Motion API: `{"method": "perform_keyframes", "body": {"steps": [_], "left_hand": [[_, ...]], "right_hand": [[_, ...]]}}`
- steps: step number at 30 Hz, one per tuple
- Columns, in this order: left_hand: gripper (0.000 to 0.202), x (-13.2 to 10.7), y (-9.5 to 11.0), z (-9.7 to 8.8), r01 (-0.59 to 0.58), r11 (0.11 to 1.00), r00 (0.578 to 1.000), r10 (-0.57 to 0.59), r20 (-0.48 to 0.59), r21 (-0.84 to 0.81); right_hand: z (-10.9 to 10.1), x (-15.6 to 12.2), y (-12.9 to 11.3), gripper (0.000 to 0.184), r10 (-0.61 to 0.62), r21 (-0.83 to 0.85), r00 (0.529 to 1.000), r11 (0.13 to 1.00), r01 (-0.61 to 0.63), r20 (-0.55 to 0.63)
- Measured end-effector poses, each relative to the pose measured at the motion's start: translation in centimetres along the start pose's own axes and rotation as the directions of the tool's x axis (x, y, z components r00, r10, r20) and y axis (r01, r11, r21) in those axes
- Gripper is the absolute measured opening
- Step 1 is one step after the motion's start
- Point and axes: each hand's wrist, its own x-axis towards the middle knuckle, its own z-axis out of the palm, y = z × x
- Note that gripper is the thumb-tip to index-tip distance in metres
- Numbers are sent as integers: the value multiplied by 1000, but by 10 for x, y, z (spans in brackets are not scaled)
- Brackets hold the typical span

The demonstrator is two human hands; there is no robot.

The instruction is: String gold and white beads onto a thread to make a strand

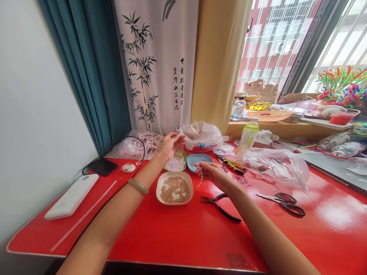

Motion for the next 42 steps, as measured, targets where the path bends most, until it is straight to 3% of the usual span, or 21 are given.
{"method": "perform_keyframes", "body": {"steps": [4,8,11,15,18,24,28,34,36,39,42], "left_hand": [[10,6,0,-13,-42,999,999,41,-32,-17],[10,3,-2,-25,-49,999,996,49,-73,-2],[9,-7,-10,-30,-7,999,998,9,-62,40],[7,-25,-27,-27,98,985,995,-97,-11,140],[10,-38,-37,-21,157,956,983,-175,55,246],[15,-53,-43,-7,113,906,965,-197,171,407],[15,-59,-42,-1,114,888,957,-219,191,446],[16,-61,-43,-1,66,865,956,-197,216,498],[15,-61,-43,-2,9,836,966,-149,210,549],[13,-62,-41,-2,-86,780,975,-61,212,620],[11,-66,-38,-3,-134,745,973,-28,231,654]], "right_hand": [[-11,-2,-5,26,28,-132,999,991,-23,34],[-30,-6,-13,31,28,-384,995,923,13,100],[-46,-8,-20,30,32,-604,995,797,31,93],[-63,-12,-29,28,65,-841,998,540,-25,12],[-72,-15,-30,23,114,-898,992,429,-98,-54],[-85,-13,-23,21,87,-920,990,368,-135,-111],[-88,-14,-23,22,24,-931,989,336,-144,-145],[-66,-15,-33,16,-138,-923,981,377,-77,-138],[-46,-15,-34,18,-207,-838,975,543,49,-77],[-12,-14,-31,26,-146,-656,988,742,137,42],[15,-15,-22,26,-109,-547,988,823,150,107]]}}
